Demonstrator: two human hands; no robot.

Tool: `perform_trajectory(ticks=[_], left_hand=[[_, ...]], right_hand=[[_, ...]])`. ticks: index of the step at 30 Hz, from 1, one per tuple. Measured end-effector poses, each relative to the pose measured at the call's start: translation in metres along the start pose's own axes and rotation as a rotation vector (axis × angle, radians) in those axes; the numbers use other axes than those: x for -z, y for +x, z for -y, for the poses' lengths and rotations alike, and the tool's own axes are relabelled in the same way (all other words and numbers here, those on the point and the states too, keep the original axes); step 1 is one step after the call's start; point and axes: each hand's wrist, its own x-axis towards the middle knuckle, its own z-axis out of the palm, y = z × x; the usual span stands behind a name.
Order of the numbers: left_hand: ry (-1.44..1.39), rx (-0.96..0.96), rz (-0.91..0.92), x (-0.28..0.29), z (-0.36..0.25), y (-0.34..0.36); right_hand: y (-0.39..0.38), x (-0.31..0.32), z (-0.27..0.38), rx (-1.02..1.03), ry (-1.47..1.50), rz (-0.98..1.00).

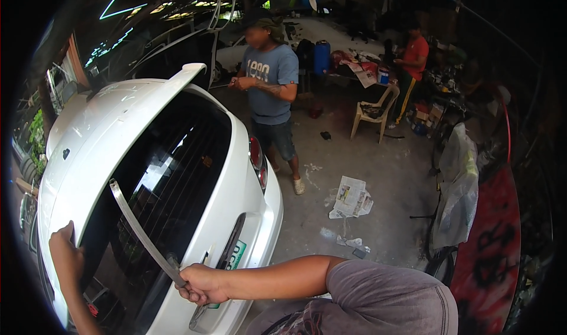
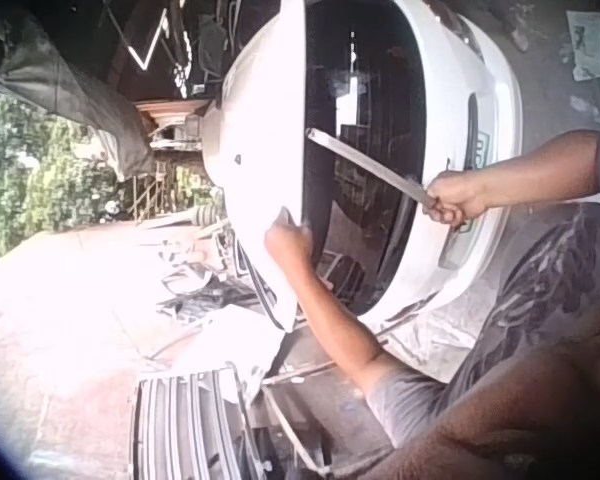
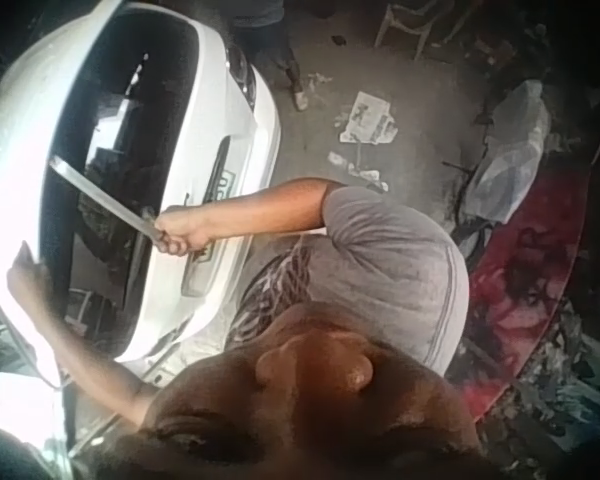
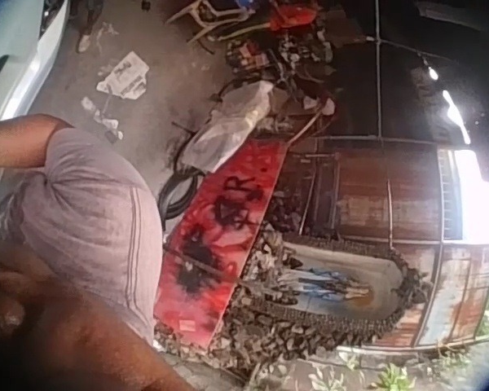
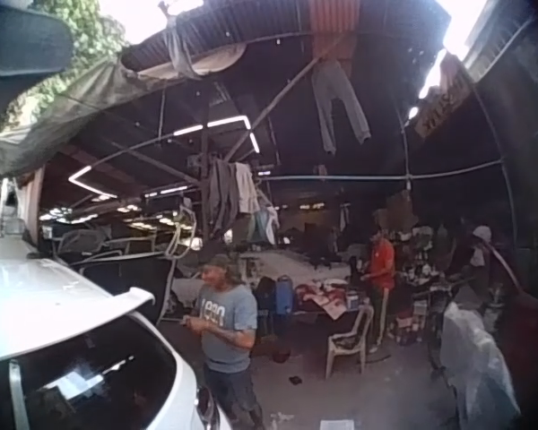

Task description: Installing a rear spoiler onto a white car with assistance from others.

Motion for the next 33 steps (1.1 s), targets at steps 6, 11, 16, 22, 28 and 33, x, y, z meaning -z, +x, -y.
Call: perform_trajectory(ticks=[6,11,16,22,28,33], left_hand=[[-0.034,-0.019,-0.037,-0.002,-0.003,0.002],[0.027,-0.053,-0.035,0.016,0.016,-0.016],[0.011,-0.032,0.139,0.053,-0.067,0.015],[0.124,-0.021,0.114,0.062,-0.068,0.006],[0.169,0.031,0.185,0.057,-0.065,0.009],[0.196,0.016,0.135,0.055,-0.062,0.012]], right_hand=[[-0.045,0.037,-0.006,-0.028,-0.212,-0.061],[-0.101,0.072,-0.009,0.042,-0.594,-0.224],[-0.161,0.11,-0.007,0.115,-0.646,-0.564],[-0.173,0.155,-0.028,-0.017,-0.356,-0.4],[-0.167,0.166,-0.036,0.105,-0.147,-0.312],[-0.196,0.17,-0.019,0.182,-0.109,-0.262]])
